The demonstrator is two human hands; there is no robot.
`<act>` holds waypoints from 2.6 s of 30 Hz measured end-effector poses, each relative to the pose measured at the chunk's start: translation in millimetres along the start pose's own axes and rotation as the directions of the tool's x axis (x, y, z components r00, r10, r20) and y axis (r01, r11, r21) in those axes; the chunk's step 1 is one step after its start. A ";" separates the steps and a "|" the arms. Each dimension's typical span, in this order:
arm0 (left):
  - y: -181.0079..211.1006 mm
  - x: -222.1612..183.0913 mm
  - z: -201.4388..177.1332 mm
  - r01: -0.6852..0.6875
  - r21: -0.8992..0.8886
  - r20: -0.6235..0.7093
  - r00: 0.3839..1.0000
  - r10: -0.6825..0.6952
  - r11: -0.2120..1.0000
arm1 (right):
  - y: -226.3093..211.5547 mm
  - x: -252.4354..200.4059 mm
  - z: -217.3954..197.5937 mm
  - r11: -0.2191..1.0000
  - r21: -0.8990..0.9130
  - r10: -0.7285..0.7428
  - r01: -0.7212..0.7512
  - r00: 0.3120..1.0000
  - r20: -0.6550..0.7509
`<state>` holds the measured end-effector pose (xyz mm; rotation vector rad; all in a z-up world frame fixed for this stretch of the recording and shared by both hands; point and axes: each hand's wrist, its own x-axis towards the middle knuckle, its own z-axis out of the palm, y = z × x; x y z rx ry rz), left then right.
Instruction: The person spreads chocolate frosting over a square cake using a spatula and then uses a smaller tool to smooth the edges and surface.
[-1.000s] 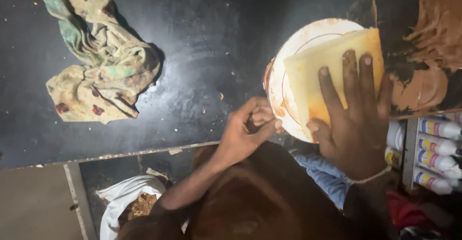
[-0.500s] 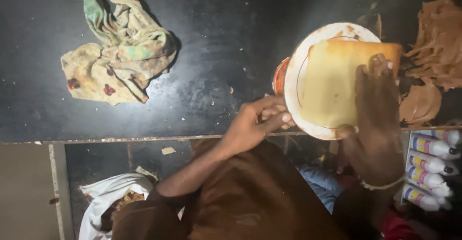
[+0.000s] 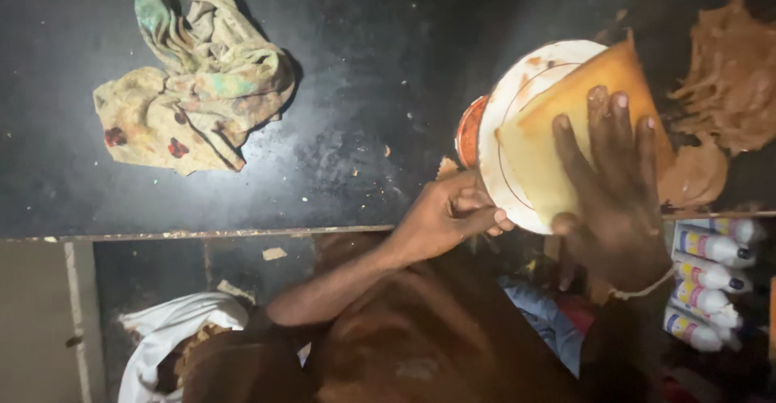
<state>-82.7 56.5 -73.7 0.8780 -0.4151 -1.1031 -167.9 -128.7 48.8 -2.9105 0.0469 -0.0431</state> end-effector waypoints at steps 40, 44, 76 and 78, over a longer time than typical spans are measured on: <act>41.9 20.0 45.5 -0.286 0.873 -0.028 0.780 0.625 0.395 | 69.7 -57.6 45.2 0.289 0.934 0.612 0.211 0.709 -0.349; 38.6 38.7 57.7 -0.234 0.859 -0.039 0.856 0.516 0.455 | 62.5 -47.9 70.1 0.174 0.938 0.541 0.299 0.767 -0.345; 64.4 51.3 -5.0 -0.154 0.878 -0.128 0.837 0.532 0.453 | 13.0 -26.3 -0.1 0.986 0.164 -0.022 0.042 0.992 -0.124; 62.1 58.5 -16.3 -0.068 0.804 -0.208 0.898 0.387 0.591 | 20.5 -39.4 -7.2 0.958 0.283 0.019 0.043 0.977 -0.211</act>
